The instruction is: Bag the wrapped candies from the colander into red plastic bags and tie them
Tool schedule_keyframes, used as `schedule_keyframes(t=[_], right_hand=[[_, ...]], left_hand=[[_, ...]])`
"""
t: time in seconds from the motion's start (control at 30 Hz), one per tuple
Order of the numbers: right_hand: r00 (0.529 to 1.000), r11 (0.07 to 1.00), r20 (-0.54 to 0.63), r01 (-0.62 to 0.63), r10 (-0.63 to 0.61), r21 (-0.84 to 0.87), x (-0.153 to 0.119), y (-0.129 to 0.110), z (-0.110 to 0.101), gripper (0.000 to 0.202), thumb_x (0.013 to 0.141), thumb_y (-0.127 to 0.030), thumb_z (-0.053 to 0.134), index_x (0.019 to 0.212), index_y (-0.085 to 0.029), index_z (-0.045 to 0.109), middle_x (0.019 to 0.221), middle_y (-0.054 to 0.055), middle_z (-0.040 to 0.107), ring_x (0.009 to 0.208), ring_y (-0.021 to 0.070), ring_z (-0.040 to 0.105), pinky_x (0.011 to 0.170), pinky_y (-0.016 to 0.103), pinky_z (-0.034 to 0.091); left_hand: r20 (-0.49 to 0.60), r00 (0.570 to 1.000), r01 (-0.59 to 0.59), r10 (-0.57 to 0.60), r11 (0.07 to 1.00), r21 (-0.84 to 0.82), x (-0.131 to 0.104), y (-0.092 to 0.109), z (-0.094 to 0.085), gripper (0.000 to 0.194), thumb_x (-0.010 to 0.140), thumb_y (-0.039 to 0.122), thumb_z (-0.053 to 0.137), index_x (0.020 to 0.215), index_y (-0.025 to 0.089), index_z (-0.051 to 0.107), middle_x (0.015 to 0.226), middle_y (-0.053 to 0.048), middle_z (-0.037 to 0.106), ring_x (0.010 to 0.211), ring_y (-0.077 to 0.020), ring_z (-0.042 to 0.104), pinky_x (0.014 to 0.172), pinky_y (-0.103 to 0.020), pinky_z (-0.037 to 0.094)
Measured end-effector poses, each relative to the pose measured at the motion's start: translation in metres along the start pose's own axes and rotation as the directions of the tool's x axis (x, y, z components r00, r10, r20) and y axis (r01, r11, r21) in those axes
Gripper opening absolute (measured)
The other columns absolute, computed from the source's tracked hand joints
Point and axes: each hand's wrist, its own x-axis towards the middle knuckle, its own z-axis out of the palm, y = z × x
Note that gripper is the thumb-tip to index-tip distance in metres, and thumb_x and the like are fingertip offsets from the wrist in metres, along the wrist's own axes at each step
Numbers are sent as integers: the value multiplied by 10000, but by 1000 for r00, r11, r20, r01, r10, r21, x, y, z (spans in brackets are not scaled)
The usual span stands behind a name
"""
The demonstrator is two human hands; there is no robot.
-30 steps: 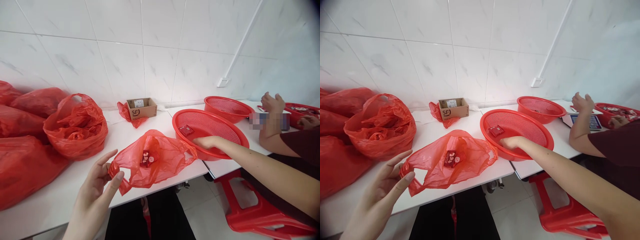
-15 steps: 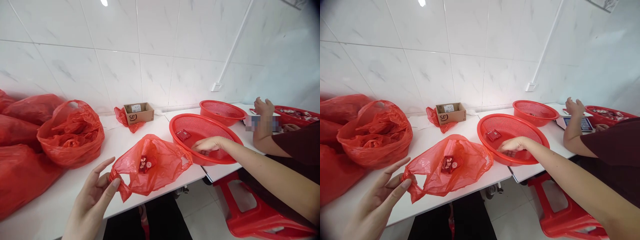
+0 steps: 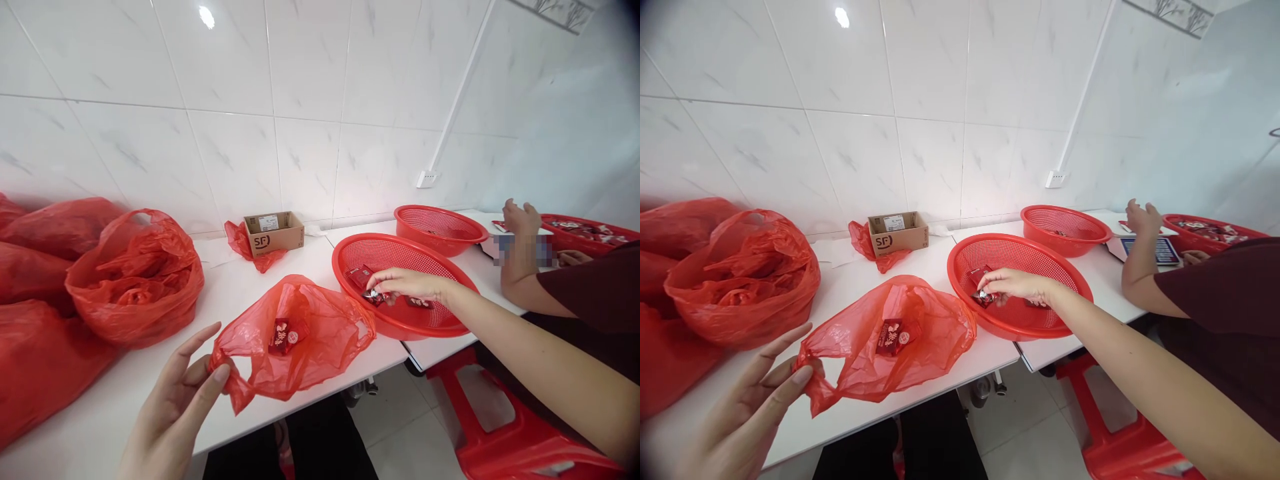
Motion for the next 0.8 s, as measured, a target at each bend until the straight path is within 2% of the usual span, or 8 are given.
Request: schedule_keyframes(t=[0.17,0.27,0.37,0.47,0.53,0.63,0.7,0.8], right_hand=[[955,940,-209,257,-211,223,-3,-20,11,279,830,-375,628,1034,-192,680,964,47,658,730,121,592,745,282,497],[941,913,-112,337,-319,230,4,-42,46,291,849,-364,609,1059,-179,687,915,54,680,694,125,616,706,291,509],[925,926,-54,376,-377,-38,20,-59,89,338,869,-336,582,1180,-225,654,1006,74,704,829,188,663,776,353,516],[829,849,-253,410,-499,-333,33,-68,109,344,886,-310,548,1221,-282,620,1110,60,692,976,222,649,874,389,488],[782,840,-343,396,-521,-372,34,-66,99,295,903,-318,514,1173,-282,628,1064,47,704,940,208,660,853,372,500],[748,845,-450,274,-487,-459,29,-45,56,239,911,-333,488,1087,-265,636,1053,44,700,960,213,655,847,362,498],[794,796,-464,40,-392,-604,22,-16,22,272,876,-337,536,1122,-265,627,1135,70,672,1031,272,626,859,412,477],[874,715,-486,-333,-10,-615,12,37,-18,363,637,-226,761,993,-230,690,1039,141,685,880,315,664,703,387,486]], left_hand=[[-33,999,17,-26,971,-240,-2,5,3,545,750,378,734,1264,330,559,868,10,694,747,-153,597,675,-193,530],[-4,999,35,-39,929,-368,-2,12,12,481,771,295,725,1231,305,585,829,11,666,717,-115,583,654,-151,514],[-6,1000,-27,27,928,-373,1,18,20,571,733,223,751,1264,328,567,859,13,649,679,-100,592,622,-155,516],[-54,990,-138,127,933,-331,5,23,21,632,721,202,748,1303,345,545,883,9,641,611,-82,574,594,-164,514],[-73,986,-167,151,934,-315,7,24,19,640,711,194,747,1300,345,549,924,1,642,596,-79,568,579,-172,513],[-79,986,-161,144,941,-299,7,23,15,632,709,191,737,1295,341,552,848,8,627,586,-88,561,552,-175,504],[-80,987,-154,136,942,-296,5,21,13,622,717,199,729,1297,336,548,793,15,610,577,-90,555,543,-175,495],[-90,988,-148,127,944,-295,2,19,14,613,723,208,723,1298,324,546,882,-4,637,566,-84,540,526,-181,480]])
